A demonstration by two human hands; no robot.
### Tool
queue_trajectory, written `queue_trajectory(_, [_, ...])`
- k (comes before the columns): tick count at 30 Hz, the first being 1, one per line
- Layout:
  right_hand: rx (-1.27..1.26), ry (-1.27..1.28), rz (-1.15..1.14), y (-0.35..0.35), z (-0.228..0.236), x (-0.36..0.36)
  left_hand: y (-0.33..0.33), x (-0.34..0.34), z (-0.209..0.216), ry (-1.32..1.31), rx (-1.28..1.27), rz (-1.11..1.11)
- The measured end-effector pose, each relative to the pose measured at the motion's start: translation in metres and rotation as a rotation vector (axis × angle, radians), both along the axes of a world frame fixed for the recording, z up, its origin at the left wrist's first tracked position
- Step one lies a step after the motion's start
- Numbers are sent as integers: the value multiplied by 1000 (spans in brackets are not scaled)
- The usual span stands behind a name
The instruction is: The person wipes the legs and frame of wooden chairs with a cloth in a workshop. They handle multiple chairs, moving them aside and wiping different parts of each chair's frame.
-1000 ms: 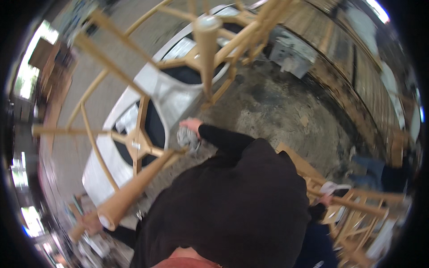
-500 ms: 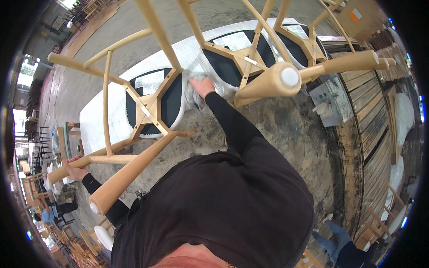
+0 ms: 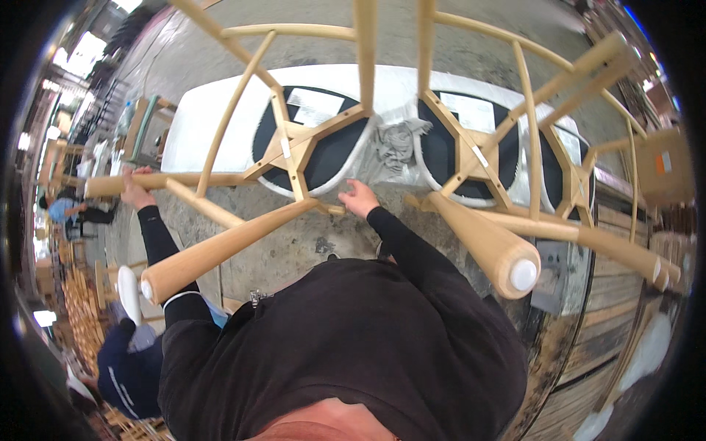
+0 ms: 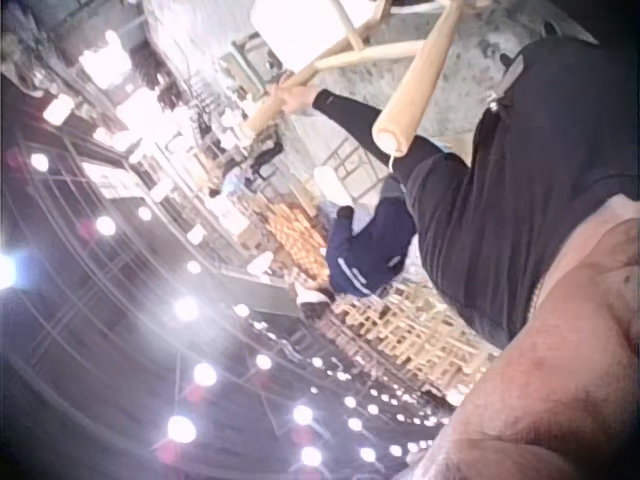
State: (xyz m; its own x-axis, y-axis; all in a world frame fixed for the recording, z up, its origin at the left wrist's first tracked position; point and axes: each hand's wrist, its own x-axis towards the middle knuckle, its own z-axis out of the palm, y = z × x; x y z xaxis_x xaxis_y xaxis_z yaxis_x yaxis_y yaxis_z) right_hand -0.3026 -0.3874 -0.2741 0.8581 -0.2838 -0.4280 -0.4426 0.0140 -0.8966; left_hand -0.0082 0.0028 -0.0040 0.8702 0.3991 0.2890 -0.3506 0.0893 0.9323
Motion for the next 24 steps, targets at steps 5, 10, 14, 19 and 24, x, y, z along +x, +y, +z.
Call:
queue_trajectory(5, [114, -173, -225, -20, 25, 26, -5, -1, -3, 28, 82, -78])
queue_trajectory(10, [-260, -617, -698, -103, 112, 107, 4, 6, -27, 38, 276, -132])
queue_trajectory(14, [-527, -691, -719, -141, 183, 158, 9, -4, -69, 207, 291, -67])
queue_trajectory(19, [-291, -750, -621, -174, 214, 183, -28, -48, -90, 523, 229, -159])
queue_trajectory(24, [-288, -755, -681, -166, 201, 200, -43, -104, -84, 623, -61, -298])
